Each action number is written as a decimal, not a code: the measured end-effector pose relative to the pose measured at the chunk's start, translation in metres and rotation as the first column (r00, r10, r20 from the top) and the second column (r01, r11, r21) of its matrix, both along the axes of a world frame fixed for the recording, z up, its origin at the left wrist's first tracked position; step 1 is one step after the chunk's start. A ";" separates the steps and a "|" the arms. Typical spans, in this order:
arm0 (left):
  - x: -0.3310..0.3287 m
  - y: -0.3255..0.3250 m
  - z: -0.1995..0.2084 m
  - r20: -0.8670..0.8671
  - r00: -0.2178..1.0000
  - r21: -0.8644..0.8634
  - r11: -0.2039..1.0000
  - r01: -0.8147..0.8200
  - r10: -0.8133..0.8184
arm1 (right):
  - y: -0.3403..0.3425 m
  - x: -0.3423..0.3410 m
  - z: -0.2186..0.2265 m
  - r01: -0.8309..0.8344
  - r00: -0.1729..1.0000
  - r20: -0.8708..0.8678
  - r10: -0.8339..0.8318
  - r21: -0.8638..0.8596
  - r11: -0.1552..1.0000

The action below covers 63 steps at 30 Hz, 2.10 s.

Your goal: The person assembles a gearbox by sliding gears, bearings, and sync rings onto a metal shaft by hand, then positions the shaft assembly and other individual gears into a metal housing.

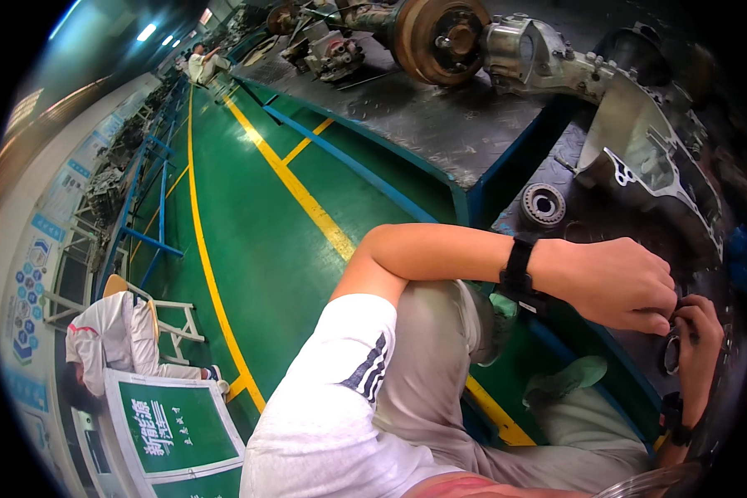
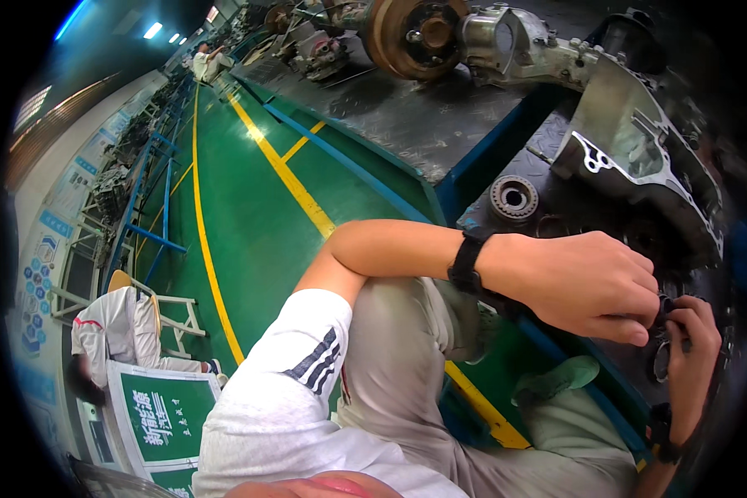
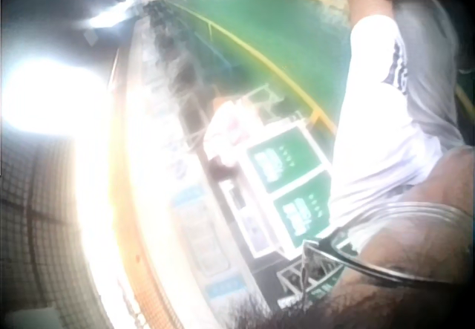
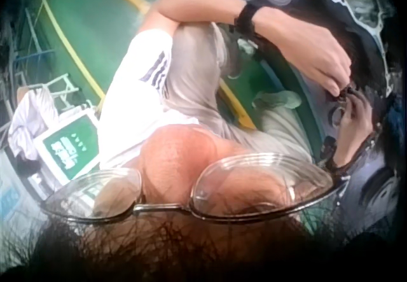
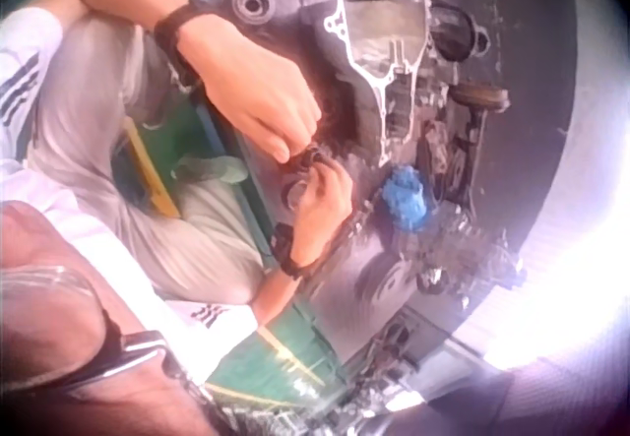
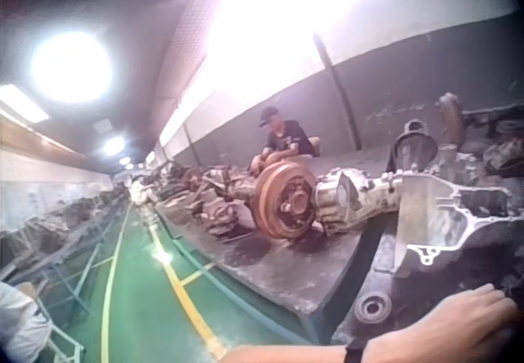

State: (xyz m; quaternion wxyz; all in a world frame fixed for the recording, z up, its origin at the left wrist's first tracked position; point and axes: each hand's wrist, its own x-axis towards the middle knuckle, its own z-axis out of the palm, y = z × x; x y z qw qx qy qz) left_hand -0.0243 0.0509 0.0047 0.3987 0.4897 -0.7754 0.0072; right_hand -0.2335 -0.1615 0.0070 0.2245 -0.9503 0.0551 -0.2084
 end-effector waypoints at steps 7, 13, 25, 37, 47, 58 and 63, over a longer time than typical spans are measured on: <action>0.004 -0.005 0.009 0.007 1.000 0.013 1.000 -0.012 0.012 | -0.008 0.008 0.005 -0.056 0.997 -0.069 0.042 -0.230 0.972; -0.001 -0.010 0.018 -0.013 0.999 0.113 0.993 0.036 -0.035 | -0.027 -0.001 0.000 -0.114 0.990 -0.116 0.079 -0.332 0.936; -0.003 -0.008 0.015 0.089 0.996 0.210 0.977 -0.043 0.025 | -0.002 0.003 0.004 -0.071 0.985 -0.164 -0.045 -0.639 0.766; -0.002 -0.014 0.008 0.059 0.998 0.229 0.973 -0.026 0.012 | -0.011 -0.002 0.000 -0.087 0.991 -0.126 0.033 -0.443 0.892; 0.004 -0.017 0.003 0.058 0.998 0.271 0.962 -0.025 0.009 | -0.019 -0.008 0.011 -0.048 0.987 -0.162 0.002 -0.281 0.958; 0.007 -0.028 -0.015 0.286 0.940 0.110 0.968 -0.226 0.187 | -0.021 -0.003 -0.023 -0.058 0.998 -0.036 0.051 -0.269 0.961; 0.015 -0.025 -0.022 0.405 0.832 0.114 0.882 -0.458 0.380 | -0.022 0.000 -0.019 0.008 1.000 0.003 -0.008 -0.164 0.986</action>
